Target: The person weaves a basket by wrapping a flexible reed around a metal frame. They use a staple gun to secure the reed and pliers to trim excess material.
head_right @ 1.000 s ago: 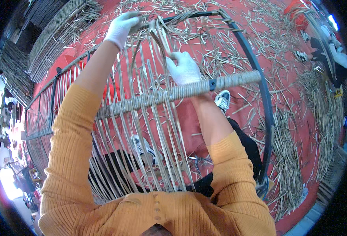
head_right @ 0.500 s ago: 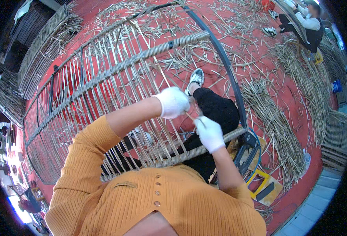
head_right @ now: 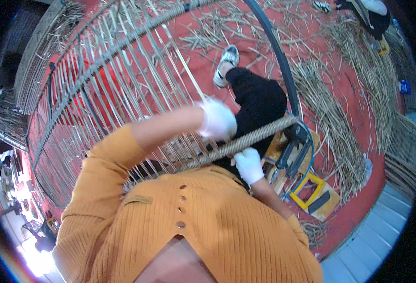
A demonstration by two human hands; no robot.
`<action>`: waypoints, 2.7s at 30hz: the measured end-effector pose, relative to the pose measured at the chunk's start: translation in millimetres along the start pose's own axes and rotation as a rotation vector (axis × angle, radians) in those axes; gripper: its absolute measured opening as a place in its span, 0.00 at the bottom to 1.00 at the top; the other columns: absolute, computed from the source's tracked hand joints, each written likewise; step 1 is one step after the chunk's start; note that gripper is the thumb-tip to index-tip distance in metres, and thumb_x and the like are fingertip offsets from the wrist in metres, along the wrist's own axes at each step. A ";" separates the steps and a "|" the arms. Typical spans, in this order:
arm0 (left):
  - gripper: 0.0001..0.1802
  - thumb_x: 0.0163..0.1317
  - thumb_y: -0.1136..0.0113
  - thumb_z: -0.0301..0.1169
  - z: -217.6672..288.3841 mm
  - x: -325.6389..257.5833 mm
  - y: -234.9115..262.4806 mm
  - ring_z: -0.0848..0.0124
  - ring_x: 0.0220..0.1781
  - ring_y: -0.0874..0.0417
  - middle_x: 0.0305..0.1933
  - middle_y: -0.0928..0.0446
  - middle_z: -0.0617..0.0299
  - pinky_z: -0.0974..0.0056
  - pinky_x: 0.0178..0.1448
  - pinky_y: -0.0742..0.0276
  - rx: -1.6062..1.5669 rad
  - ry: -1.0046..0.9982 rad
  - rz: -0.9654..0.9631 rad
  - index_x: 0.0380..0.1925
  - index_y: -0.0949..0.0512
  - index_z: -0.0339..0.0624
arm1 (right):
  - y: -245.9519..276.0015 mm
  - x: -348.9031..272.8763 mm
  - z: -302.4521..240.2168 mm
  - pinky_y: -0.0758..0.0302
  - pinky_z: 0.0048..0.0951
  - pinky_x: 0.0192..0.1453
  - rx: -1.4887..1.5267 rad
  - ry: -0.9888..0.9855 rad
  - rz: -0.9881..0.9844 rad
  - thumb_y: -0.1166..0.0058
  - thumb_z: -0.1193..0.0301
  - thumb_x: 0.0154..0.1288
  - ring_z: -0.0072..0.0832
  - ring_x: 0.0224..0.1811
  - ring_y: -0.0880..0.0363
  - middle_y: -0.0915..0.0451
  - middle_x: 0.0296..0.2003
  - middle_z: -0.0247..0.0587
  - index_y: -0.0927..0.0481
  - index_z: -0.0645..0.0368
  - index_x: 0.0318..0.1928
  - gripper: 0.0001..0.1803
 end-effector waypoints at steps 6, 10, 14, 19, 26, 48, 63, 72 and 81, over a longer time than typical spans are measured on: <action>0.13 0.65 0.43 0.39 -168.1 -182.0 116.6 0.49 0.33 0.15 0.29 0.17 0.49 0.48 0.41 0.21 0.350 0.680 1.220 0.33 0.16 0.42 | -5.3 -14.1 -8.7 0.32 0.26 0.23 0.071 -0.079 0.043 0.52 0.72 0.60 0.23 0.19 0.29 0.23 0.21 0.36 0.20 0.63 0.29 0.09; 0.13 0.66 0.47 0.40 -196.9 -173.1 86.3 0.43 0.36 0.17 0.30 0.19 0.46 0.44 0.43 0.23 0.138 0.624 1.183 0.32 0.19 0.45 | -16.7 -18.5 -0.3 0.29 0.30 0.29 -0.054 -0.181 0.007 0.51 0.69 0.67 0.26 0.23 0.24 0.21 0.22 0.39 0.18 0.65 0.35 0.13; 0.13 0.67 0.49 0.40 -194.6 -166.3 77.4 0.46 0.39 0.16 0.32 0.18 0.48 0.45 0.44 0.23 0.116 0.672 1.188 0.32 0.19 0.46 | -22.1 -22.5 6.3 0.29 0.30 0.29 -0.015 -0.200 -0.004 0.51 0.67 0.68 0.26 0.23 0.25 0.21 0.22 0.38 0.17 0.65 0.36 0.14; 0.18 0.69 0.53 0.44 -226.5 -168.5 70.6 0.47 0.46 0.15 0.42 0.16 0.48 0.46 0.49 0.20 0.060 0.692 1.209 0.46 0.19 0.50 | -18.6 -44.4 -20.2 0.28 0.28 0.32 -0.016 -0.251 -0.168 0.48 0.64 0.71 0.24 0.26 0.24 0.22 0.24 0.34 0.18 0.63 0.35 0.15; 0.16 0.64 0.45 0.40 -261.1 -170.0 59.4 0.54 0.42 0.14 0.39 0.15 0.51 0.56 0.51 0.21 -0.508 0.515 1.262 0.45 0.16 0.45 | -43.6 -6.9 -186.4 0.25 0.27 0.47 -0.079 0.130 -0.550 0.44 0.62 0.70 0.23 0.37 0.21 0.16 0.38 0.38 0.17 0.61 0.36 0.14; 0.13 0.60 0.36 0.44 -219.7 -181.0 65.6 0.54 0.40 0.13 0.36 0.15 0.51 0.55 0.46 0.18 -0.412 0.698 1.439 0.37 0.12 0.50 | -171.7 245.9 -383.2 0.20 0.31 0.50 -0.228 0.343 -0.512 0.51 0.66 0.71 0.29 0.41 0.14 0.13 0.40 0.47 0.17 0.62 0.35 0.15; 0.22 0.64 0.42 0.46 -261.6 -136.7 62.4 0.67 0.35 0.18 0.34 0.17 0.54 0.61 0.44 0.23 -0.799 0.359 0.851 0.43 0.16 0.36 | -109.1 185.5 -306.0 0.24 0.50 0.55 -0.692 0.741 0.244 0.55 0.56 0.68 0.53 0.46 0.19 0.16 0.40 0.58 0.14 0.61 0.37 0.22; 0.24 0.56 0.28 0.45 -270.4 -133.9 64.9 0.72 0.36 0.20 0.34 0.17 0.62 0.63 0.42 0.26 -1.064 0.404 0.888 0.43 0.14 0.35 | -11.2 43.0 -378.8 0.23 0.38 0.59 -1.117 1.638 0.479 0.52 0.73 0.71 0.45 0.53 0.18 0.18 0.51 0.49 0.21 0.63 0.55 0.16; 0.17 0.62 0.36 0.42 -262.0 -157.3 78.6 0.67 0.37 0.13 0.35 0.13 0.56 0.60 0.46 0.21 -0.595 0.461 1.181 0.43 0.13 0.43 | 185.7 -21.6 84.2 0.29 0.43 0.65 -0.791 -0.091 0.916 0.36 0.68 0.53 0.55 0.59 0.24 0.24 0.57 0.62 0.39 0.66 0.70 0.45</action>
Point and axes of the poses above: each hand's wrist, its own x-axis towards the middle knuckle, its own y-axis out of the back of the hand, z = x × y, the point moved 8 cm from there along x, towards the middle knuckle
